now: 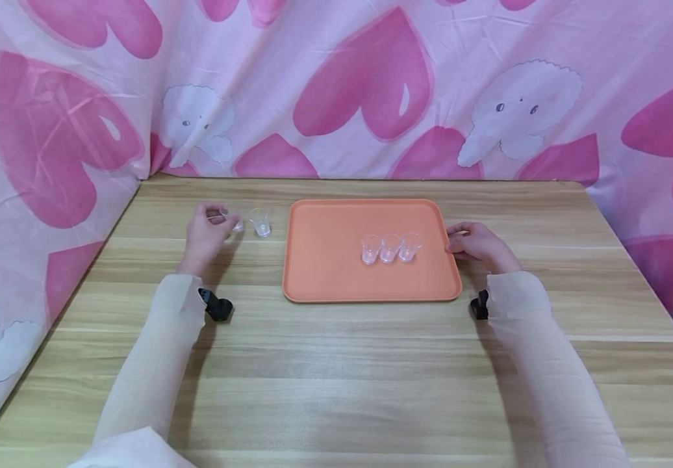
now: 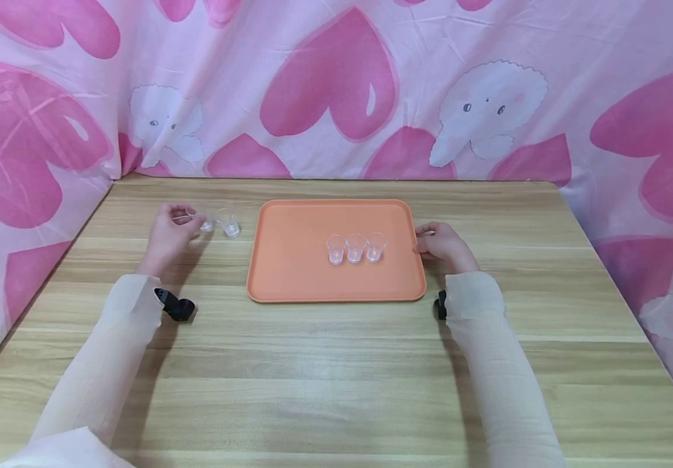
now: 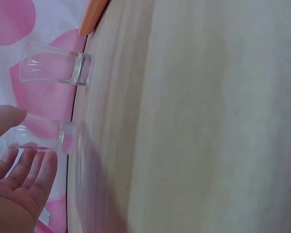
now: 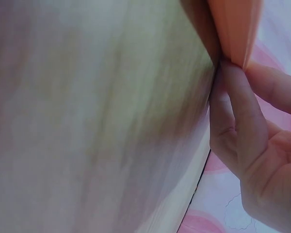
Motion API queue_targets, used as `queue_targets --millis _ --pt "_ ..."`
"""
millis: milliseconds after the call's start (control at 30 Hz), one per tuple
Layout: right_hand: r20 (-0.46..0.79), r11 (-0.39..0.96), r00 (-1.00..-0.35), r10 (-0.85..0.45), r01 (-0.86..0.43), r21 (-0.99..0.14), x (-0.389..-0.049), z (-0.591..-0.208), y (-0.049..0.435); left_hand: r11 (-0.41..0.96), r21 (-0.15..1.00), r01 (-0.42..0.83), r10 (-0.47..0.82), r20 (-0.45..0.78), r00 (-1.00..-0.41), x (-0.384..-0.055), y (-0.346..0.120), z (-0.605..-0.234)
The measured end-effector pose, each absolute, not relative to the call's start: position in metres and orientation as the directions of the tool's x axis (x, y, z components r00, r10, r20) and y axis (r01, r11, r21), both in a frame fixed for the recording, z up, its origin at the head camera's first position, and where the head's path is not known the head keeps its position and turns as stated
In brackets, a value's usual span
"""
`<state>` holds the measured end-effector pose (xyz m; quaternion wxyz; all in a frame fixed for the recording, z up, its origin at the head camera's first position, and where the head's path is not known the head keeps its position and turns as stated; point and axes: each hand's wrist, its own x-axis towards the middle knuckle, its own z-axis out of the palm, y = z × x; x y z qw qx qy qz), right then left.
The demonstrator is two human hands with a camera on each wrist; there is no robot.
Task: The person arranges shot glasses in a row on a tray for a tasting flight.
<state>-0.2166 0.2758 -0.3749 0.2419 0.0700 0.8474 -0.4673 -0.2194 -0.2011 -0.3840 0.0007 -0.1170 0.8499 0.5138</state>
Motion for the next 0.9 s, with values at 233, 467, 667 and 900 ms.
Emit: queue_targets --millis 233,467,667,900 --pt "-0.478 0.559 -0.872 -0.108 0.345 -0.754 -0.216 -0.374 0.275 0.377 0.906 -0.191 -0.256 -0.096 -0.962 -0.219 -0.201 -0.378" --pt "-0.479 0.544 -0.869 -0.123 0.344 -0.765 -0.216 -0.375 0.276 0.371 0.921 -0.116 -0.308 0.005 -0.951 -0.219 -0.196 -0.369" --pt "-0.489 0.572 -0.864 -0.118 0.344 -0.745 -0.216 -0.376 0.276 0.358 0.932 -0.045 -0.335 0.083 -0.939 -0.218 -0.187 -0.359" --pt "-0.506 0.606 -0.857 -0.096 0.353 -0.713 -0.217 -0.374 0.275 0.311 0.947 0.079 -0.287 0.173 -0.942 -0.21 -0.165 -0.346"
